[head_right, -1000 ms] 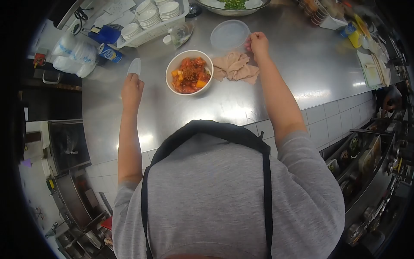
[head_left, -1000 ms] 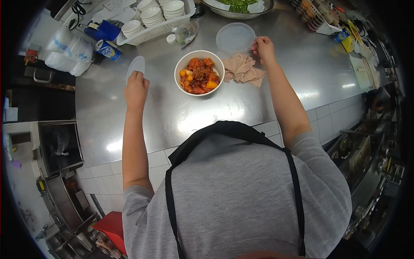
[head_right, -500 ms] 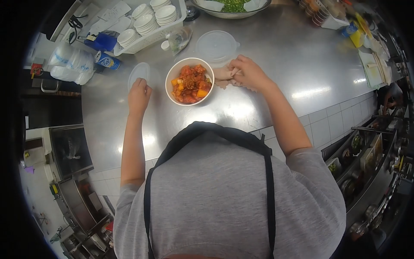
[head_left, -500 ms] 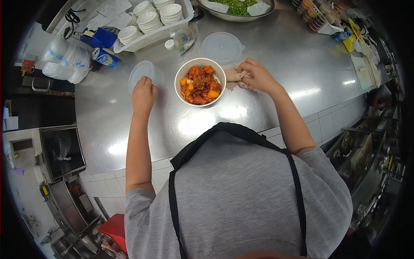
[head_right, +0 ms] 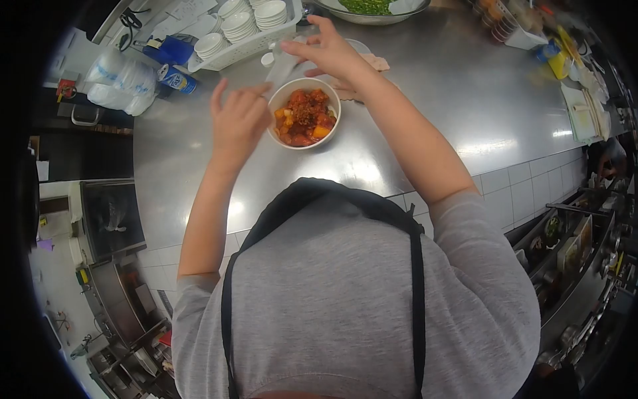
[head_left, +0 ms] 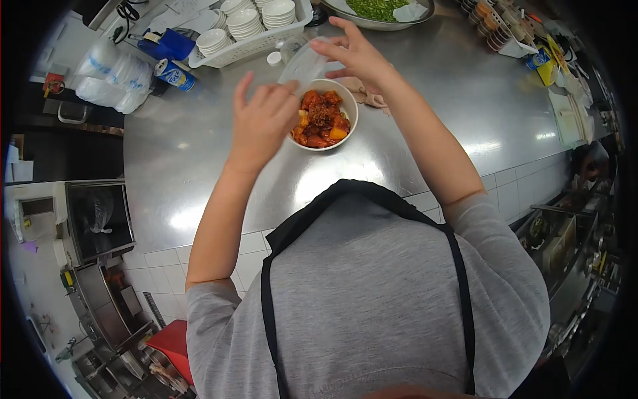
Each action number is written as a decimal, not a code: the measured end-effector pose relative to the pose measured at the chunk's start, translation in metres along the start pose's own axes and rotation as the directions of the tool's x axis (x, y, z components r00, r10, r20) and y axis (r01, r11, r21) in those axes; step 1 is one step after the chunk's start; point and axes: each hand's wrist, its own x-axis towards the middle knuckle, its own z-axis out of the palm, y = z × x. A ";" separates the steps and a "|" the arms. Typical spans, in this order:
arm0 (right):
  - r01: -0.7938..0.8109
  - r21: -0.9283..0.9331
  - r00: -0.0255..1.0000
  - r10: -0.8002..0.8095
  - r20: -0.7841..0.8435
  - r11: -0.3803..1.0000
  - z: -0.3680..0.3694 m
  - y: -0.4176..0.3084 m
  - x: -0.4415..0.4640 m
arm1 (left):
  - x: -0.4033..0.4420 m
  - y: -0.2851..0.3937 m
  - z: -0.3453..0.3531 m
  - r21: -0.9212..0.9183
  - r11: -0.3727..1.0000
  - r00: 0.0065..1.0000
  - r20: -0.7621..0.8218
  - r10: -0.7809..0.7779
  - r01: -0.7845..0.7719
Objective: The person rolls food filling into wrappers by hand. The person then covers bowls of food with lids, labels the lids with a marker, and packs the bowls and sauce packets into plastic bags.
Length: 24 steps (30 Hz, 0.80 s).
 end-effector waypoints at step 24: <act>0.336 -0.776 0.917 -0.374 0.140 0.535 0.018 0.085 -0.006 | -0.042 0.020 0.088 -0.579 0.385 0.636 0.321 -0.702 0.718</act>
